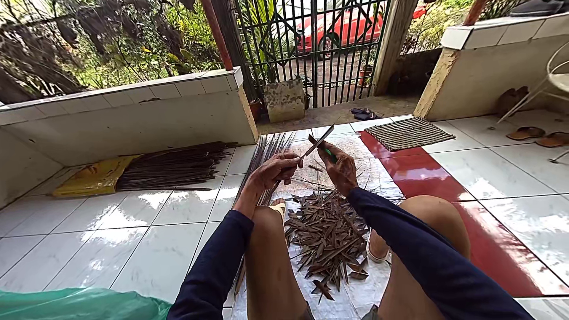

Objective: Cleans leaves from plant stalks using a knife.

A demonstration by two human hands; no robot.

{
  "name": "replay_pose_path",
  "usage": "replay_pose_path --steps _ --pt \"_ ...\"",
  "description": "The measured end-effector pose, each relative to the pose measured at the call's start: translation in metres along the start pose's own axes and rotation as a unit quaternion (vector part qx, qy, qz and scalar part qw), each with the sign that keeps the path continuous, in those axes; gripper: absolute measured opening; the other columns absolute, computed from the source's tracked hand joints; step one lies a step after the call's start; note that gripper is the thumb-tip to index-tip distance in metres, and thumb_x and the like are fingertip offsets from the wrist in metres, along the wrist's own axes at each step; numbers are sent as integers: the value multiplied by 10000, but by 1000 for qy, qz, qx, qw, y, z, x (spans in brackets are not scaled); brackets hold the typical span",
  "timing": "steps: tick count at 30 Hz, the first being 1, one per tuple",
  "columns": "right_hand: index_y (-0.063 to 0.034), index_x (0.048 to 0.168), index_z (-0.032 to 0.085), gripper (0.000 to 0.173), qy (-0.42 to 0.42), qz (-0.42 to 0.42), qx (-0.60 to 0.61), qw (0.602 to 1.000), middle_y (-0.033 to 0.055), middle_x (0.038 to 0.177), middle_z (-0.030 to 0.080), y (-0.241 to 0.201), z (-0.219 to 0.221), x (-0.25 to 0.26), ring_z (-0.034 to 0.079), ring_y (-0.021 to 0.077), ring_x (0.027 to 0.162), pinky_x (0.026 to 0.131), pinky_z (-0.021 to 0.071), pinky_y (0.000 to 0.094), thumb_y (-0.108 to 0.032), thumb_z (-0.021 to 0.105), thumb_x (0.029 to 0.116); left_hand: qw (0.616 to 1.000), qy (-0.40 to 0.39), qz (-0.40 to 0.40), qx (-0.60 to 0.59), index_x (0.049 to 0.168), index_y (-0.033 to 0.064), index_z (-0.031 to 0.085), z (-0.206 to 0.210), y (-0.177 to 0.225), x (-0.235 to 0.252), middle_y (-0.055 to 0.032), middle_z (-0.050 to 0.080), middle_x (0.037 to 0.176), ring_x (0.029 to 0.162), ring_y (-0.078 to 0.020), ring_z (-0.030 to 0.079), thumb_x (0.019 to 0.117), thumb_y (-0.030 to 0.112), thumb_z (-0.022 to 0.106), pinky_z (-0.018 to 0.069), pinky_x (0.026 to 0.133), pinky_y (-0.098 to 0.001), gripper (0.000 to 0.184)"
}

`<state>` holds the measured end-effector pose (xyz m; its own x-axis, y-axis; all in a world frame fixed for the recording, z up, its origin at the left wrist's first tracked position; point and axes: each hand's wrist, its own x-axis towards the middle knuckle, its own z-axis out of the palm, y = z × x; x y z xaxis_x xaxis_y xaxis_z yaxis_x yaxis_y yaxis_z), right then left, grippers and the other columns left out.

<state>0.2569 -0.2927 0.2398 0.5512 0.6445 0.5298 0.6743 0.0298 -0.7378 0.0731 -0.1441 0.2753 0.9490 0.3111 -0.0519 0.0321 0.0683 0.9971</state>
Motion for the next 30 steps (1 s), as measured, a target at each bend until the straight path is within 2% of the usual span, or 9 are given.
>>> replay_pose_path --steps 3,10,13,15,18,21,24,27,30 --pt "-312 1348 692 359 8 9 17 1000 -34 1212 736 6 -4 9 695 136 1074 929 547 480 -457 558 1049 1000 4 0 11 993 59 650 2 3 -4 42 355 552 422 -61 368 1080 247 505 454 458 -230 253" --pt "-314 1356 685 368 21 35 29 999 -26 1219 736 13 -18 22 693 145 1089 946 539 503 -467 553 1048 999 2 -9 41 1004 57 653 -1 4 -8 26 381 564 426 -64 384 1083 241 493 452 452 -222 257" --pt "-297 1376 671 379 38 43 40 998 6 1211 734 18 -27 30 696 173 1049 927 535 498 -454 545 1055 999 5 -11 44 997 53 656 -2 4 -11 23 384 561 423 -66 389 1085 239 487 453 448 -222 267" --pt "-248 1382 668 397 66 51 53 995 40 1218 726 21 -32 34 691 196 1029 922 532 495 -440 529 1064 999 5 -10 40 1002 51 658 -5 2 -11 21 382 558 421 -70 389 1086 243 487 450 445 -225 271" --pt "-232 1388 661 397 92 50 68 992 56 1169 729 23 -40 36 681 190 932 859 535 469 -427 533 1066 999 14 -12 32 1006 51 657 -9 1 -13 21 383 559 420 -68 386 1089 241 485 445 438 -223 270" --pt "-241 1396 647 372 55 4 68 996 61 1090 722 15 -32 17 660 182 843 783 543 449 -381 533 1071 999 30 0 15 1002 66 640 -10 0 -13 13 439 613 470 -77 436 1094 258 474 470 489 -234 271" --pt "-251 1401 646 356 -9 -60 60 996 32 1202 720 4 -15 -7 699 165 948 828 573 452 -339 566 1065 999 36 6 -7 963 76 633 -11 2 -12 5 493 658 508 -86 491 1096 269 455 507 524 -244 295" --pt "-313 1391 654 346 -51 -97 58 992 -23 1200 718 -1 -1 -13 694 120 969 832 580 421 -361 571 1059 999 18 7 -32 890 98 604 -10 2 -10 21 456 643 479 -74 425 1090 293 432 438 477 -221 328" --pt "-356 1382 654 338 -80 -113 30 990 -31 1111 724 -2 7 -13 693 126 912 788 582 435 -369 579 1053 998 -2 -3 -59 825 128 555 -10 1 -4 31 437 624 464 -68 395 1075 313 408 402 462 -213 345"
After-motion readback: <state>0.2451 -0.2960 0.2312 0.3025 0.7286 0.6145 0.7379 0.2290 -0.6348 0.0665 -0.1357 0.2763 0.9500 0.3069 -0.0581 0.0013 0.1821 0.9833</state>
